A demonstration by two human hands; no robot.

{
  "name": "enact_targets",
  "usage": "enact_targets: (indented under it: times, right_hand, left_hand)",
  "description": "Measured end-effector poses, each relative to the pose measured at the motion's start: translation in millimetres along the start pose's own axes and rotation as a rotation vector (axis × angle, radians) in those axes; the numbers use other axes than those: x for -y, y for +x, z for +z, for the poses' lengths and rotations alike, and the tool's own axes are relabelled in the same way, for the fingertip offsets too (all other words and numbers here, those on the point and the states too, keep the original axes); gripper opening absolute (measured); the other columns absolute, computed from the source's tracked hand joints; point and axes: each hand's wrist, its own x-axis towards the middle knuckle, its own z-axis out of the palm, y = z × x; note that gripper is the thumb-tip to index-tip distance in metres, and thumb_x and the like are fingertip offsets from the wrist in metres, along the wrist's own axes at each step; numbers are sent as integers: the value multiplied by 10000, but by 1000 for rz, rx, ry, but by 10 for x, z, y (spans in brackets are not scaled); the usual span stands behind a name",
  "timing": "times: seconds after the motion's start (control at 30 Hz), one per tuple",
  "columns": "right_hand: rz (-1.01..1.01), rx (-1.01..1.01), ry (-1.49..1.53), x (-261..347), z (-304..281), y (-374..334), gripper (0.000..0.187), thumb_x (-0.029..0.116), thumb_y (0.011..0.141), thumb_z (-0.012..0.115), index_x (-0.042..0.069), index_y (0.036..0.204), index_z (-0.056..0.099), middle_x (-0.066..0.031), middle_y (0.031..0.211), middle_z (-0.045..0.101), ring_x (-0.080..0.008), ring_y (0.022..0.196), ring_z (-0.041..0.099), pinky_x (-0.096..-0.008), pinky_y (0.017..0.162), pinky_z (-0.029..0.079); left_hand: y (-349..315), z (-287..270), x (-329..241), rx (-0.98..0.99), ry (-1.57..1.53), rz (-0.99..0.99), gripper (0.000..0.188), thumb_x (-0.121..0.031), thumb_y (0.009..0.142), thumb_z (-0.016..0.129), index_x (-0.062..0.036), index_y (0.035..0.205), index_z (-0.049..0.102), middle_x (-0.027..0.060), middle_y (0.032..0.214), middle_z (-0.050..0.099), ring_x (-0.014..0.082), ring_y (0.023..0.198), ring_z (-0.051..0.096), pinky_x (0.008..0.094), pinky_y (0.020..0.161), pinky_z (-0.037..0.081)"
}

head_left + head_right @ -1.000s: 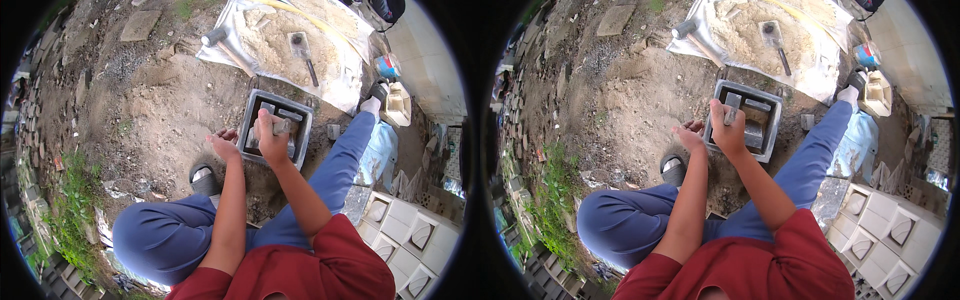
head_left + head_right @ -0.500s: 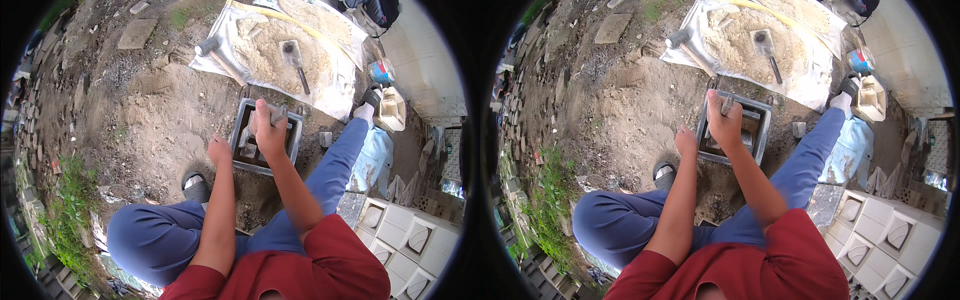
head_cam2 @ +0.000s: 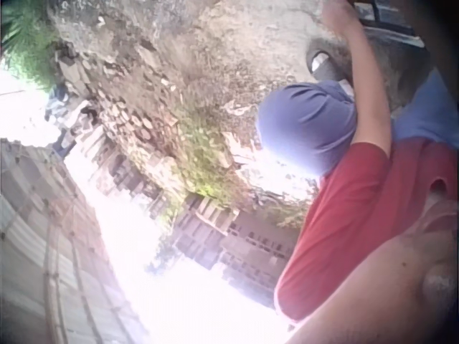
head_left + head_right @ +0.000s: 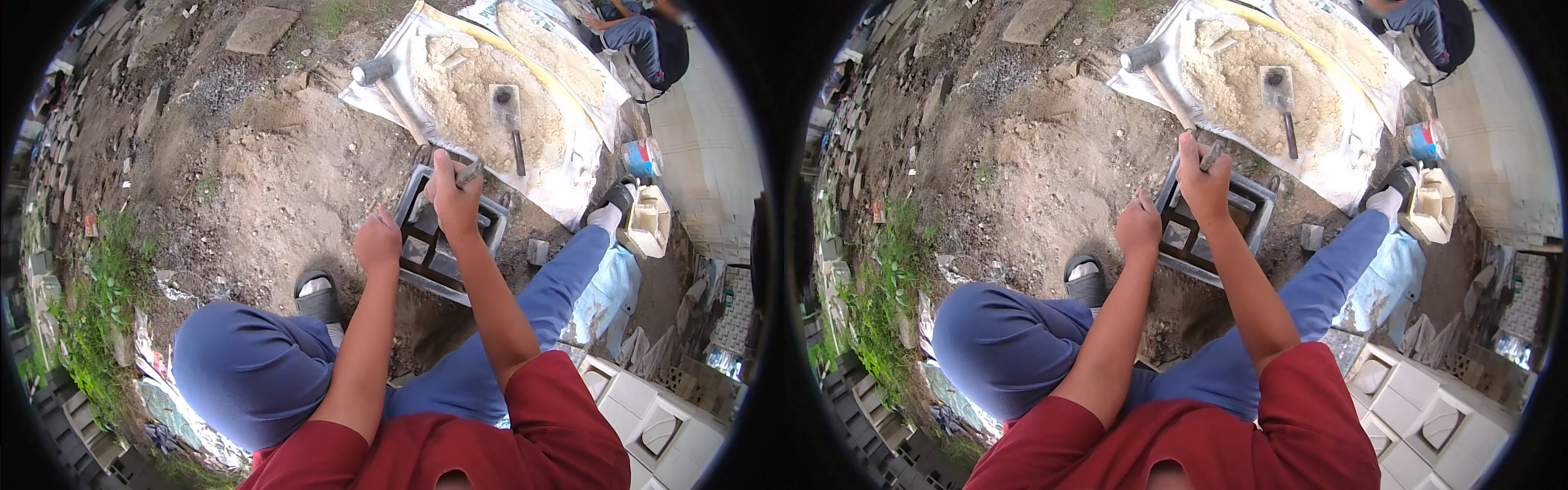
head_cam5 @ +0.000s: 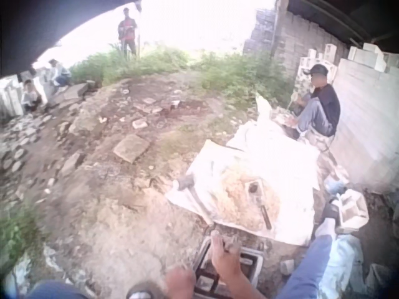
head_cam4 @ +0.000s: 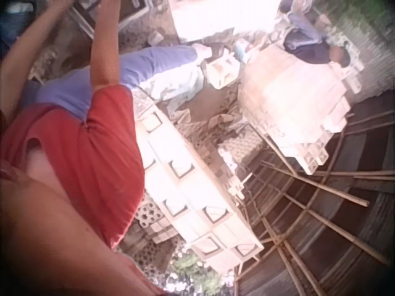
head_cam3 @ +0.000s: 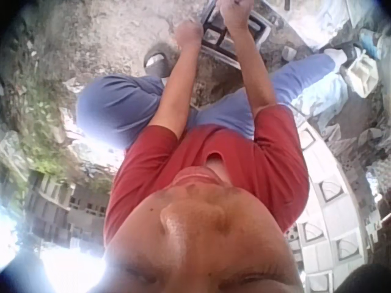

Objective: The person cleans the interior grooves of a square construction mold and fills it with pieces of material.

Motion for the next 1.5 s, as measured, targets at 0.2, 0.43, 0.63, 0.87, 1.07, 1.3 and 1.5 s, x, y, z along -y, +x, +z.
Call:
enact_targets:
  times: [0.2,0.43,0.63,0.87,1.07,1.3,1.5]
  right_hand:
    - [-211,-170,-50,-267,-21,63,534,265,1053,564,52,580,434,82,536,374,-39,519,314,-300,472,234]
    - [-228,-200,-78,-51,147,130,540,252,1044,581,37,566,452,54,519,360,-53,529,305,-319,469,235]
    - [-206,-306,18,38,51,224,532,250,1027,604,-1,577,471,11,488,358,-74,511,321,-335,463,257]
    - [-191,-166,-63,14,147,204,475,211,1021,601,-21,615,519,-11,483,384,-61,515,352,-338,459,288]
    - [-291,-96,-447,-14,173,324,570,285,1009,635,-23,554,482,-30,455,386,-96,461,352,-370,446,287]
    - [-111,74,-349,6,26,266,551,292,1033,603,24,570,469,40,507,348,-64,517,309,-330,466,240]
    - [-219,-47,-260,-84,28,82,527,247,1040,592,11,584,475,36,516,377,-51,526,327,-326,469,244]
  left_hand:
    - [-3,20,-50,31,-35,-55,636,-485,1046,333,-18,942,752,272,893,715,463,866,690,557,801,535]
    - [15,35,0,-10,-45,-63,630,-494,1032,370,-8,871,736,260,855,715,449,827,698,544,767,543]
    - [85,-6,-1,39,-42,-126,637,-492,1045,319,-40,980,763,266,954,720,460,916,689,552,832,531]
    - [77,-18,41,46,-83,-152,653,-515,1033,349,-9,914,744,261,929,722,452,909,694,550,830,531]
    - [74,8,11,16,-57,-215,648,-512,1039,333,-25,945,750,256,956,720,448,924,688,549,833,522]
    - [41,-42,-61,10,-115,-230,636,-503,1043,327,-33,963,748,242,978,721,447,940,679,555,842,512]
    - [37,-108,-92,46,-108,-228,639,-500,1046,322,-32,963,749,250,1007,716,447,953,677,553,851,512]
